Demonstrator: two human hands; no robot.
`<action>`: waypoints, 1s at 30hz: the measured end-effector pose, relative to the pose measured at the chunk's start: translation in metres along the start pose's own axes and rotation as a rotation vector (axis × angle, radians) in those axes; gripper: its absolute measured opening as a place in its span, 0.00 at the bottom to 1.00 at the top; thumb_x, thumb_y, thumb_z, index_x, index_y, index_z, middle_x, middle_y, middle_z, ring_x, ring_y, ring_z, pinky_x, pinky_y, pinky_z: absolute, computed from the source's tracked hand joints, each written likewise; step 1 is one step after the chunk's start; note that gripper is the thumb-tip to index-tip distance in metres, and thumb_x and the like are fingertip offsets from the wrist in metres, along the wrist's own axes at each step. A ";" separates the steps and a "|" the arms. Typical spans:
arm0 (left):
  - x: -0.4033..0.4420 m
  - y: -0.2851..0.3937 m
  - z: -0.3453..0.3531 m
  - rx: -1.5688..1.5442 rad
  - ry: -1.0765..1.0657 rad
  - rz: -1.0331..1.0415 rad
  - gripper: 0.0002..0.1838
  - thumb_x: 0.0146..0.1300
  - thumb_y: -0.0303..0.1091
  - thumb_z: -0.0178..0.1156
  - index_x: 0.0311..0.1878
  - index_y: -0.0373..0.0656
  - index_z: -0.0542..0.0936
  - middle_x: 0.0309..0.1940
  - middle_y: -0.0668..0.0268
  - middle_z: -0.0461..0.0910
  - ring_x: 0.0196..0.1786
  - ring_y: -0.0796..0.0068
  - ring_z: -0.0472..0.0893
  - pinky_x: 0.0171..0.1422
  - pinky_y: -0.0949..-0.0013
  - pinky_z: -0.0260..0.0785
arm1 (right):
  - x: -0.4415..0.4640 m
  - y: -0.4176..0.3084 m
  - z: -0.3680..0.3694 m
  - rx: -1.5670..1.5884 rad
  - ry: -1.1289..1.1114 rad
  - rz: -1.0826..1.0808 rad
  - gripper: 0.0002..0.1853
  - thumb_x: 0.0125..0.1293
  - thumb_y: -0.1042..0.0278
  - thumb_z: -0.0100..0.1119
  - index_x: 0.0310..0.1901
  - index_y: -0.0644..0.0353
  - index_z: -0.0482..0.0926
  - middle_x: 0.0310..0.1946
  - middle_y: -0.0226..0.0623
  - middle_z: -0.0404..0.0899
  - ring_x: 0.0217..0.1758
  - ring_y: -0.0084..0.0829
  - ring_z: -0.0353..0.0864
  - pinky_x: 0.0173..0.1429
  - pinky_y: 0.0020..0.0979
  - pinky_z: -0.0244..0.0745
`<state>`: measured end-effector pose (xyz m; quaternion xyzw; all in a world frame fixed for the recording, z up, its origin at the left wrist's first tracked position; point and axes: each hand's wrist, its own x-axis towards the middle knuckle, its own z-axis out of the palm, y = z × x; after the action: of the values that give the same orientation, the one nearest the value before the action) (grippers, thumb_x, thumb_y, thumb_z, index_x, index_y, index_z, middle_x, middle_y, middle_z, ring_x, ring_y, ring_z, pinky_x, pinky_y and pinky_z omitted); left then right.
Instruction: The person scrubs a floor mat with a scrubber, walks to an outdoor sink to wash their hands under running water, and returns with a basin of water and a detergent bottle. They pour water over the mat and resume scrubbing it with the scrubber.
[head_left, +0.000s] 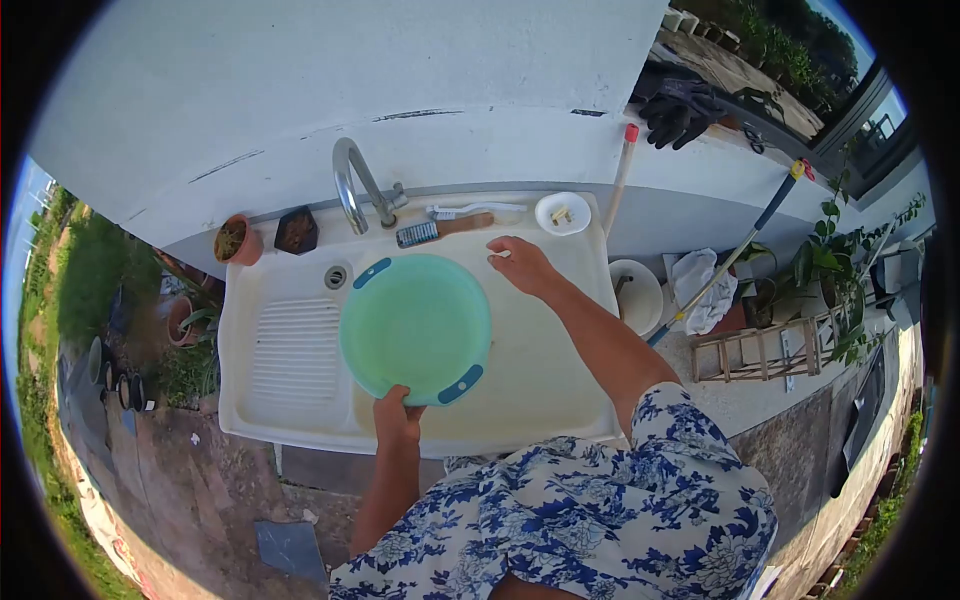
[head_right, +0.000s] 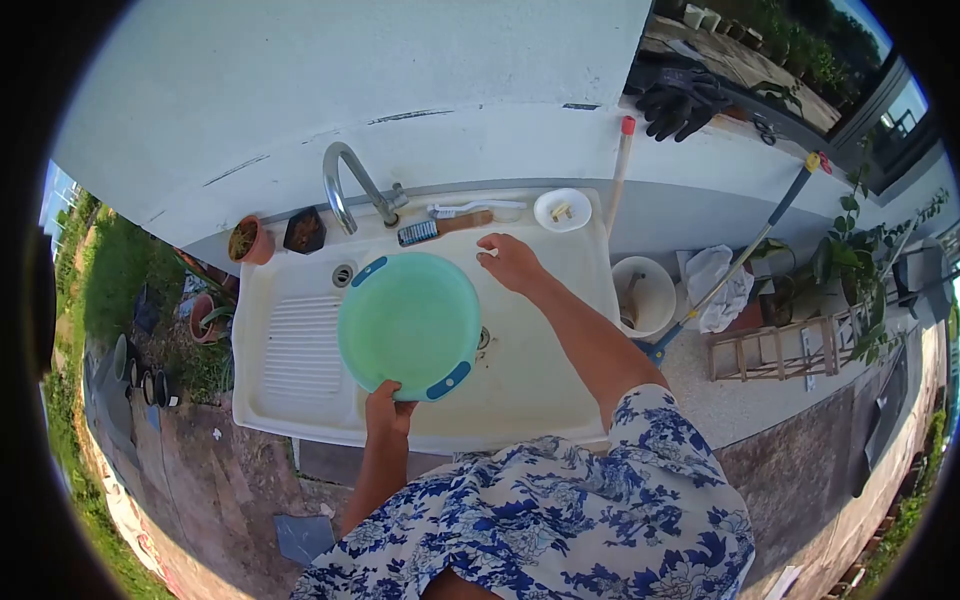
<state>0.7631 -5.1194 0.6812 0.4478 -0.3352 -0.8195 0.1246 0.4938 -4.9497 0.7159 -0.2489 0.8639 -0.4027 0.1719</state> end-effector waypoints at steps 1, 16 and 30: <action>0.004 0.003 -0.002 -0.024 -0.010 -0.010 0.24 0.51 0.24 0.49 0.55 0.35 0.67 0.43 0.59 0.73 0.43 0.63 0.78 0.38 0.62 0.76 | 0.016 -0.016 0.006 -0.034 -0.011 -0.020 0.20 0.61 0.61 0.54 0.54 0.59 0.72 0.53 0.41 0.73 0.50 0.35 0.76 0.55 0.33 0.69; 0.039 0.053 -0.017 0.101 -0.081 -0.073 0.25 0.51 0.24 0.50 0.57 0.40 0.66 0.44 0.62 0.74 0.41 0.70 0.77 0.38 0.68 0.71 | 0.184 -0.085 0.091 -0.652 -0.035 -0.163 0.27 0.59 0.77 0.44 0.63 0.54 0.62 0.63 0.36 0.61 0.58 0.43 0.69 0.61 0.41 0.68; 0.062 0.060 -0.005 0.140 -0.019 -0.099 0.24 0.52 0.25 0.51 0.56 0.43 0.67 0.46 0.64 0.72 0.45 0.71 0.74 0.44 0.64 0.70 | 0.149 -0.056 0.090 -0.711 -0.098 -0.133 0.23 0.61 0.75 0.43 0.59 0.50 0.69 0.62 0.32 0.63 0.57 0.38 0.71 0.59 0.42 0.70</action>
<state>0.7265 -5.1973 0.6785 0.4638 -0.3702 -0.8034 0.0492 0.4335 -5.1200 0.6898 -0.3677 0.9226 -0.0753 0.0895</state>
